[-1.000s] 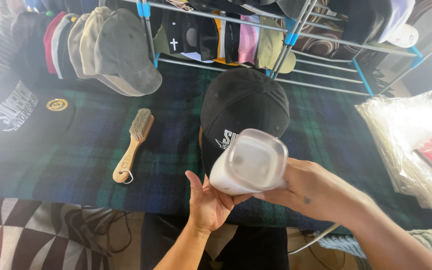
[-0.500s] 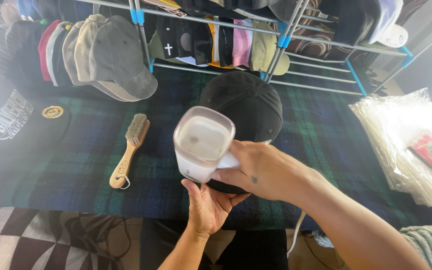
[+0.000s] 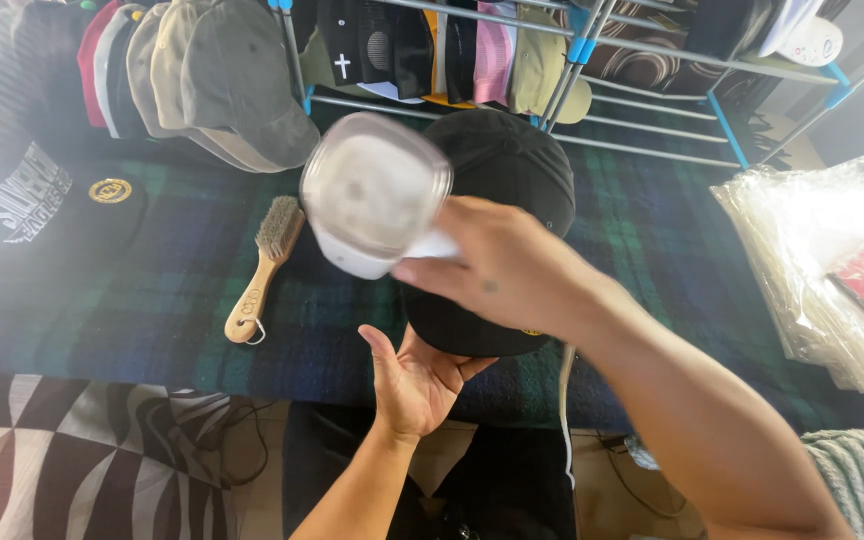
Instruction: Cleaning and shaping a baseball cap using a brush and a handheld dryer on a hat form.
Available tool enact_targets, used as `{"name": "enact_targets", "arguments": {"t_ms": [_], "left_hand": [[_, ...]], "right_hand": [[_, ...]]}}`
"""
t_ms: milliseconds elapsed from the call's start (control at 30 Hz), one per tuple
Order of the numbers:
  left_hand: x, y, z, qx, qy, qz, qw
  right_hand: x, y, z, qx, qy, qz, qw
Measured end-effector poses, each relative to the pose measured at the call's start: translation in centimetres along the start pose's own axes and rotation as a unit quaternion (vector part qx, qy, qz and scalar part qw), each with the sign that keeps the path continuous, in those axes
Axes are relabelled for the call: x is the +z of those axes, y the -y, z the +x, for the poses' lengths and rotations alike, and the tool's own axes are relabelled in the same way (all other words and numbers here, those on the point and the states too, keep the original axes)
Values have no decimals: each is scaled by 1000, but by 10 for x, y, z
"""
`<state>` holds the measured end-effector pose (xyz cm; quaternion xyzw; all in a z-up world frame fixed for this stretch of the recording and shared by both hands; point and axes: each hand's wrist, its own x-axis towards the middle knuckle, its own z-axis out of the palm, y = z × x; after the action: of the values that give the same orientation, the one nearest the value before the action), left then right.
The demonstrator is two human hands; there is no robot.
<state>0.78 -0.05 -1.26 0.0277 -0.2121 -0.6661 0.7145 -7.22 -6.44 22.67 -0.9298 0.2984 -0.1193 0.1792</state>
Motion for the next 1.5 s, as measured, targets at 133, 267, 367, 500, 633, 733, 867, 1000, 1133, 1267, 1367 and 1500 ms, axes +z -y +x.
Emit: {"name": "enact_targets", "arguments": {"t_ms": [133, 267, 367, 500, 633, 733, 867, 1000, 1133, 1267, 1367, 1500], "left_hand": [[10, -8, 0, -22, -56, -46, 997], [8, -6, 3, -21, -52, -35, 998], [20, -9, 4, -10, -44, -32, 998], [23, -11, 5, -24, -54, -25, 998], [19, -10, 3, -33, -34, -20, 999], [13, -8, 4, -40, -20, -32, 999], [10, -7, 2, -36, -8, -44, 998], [6, -6, 2, -29, 6, -69, 997], [6, -7, 3, -37, 6, -81, 996], [6, -7, 3, -44, 18, -84, 995], [8, -8, 3, -50, -6, -48, 998], [8, -11, 1, -56, 3, -36, 998]], "right_hand": [[-50, -35, -65, -109, -35, 20, 993], [-81, -96, -138, 279, -15, -96, 955], [-83, -109, -153, 382, -14, -106, 918], [-78, -125, -149, 316, 24, -123, 940], [-63, -134, -134, 336, 52, -90, 936], [-51, -156, -139, 224, 51, -77, 970], [-39, -164, -143, 183, 69, -101, 975], [-32, -150, -140, 191, 68, -78, 976], [-27, -137, -139, 228, 71, -30, 971], [-17, -130, -135, 117, 57, -18, 991], [-11, -107, -123, 116, 87, -88, 986], [-6, -64, -108, 171, 124, -112, 971]]}}
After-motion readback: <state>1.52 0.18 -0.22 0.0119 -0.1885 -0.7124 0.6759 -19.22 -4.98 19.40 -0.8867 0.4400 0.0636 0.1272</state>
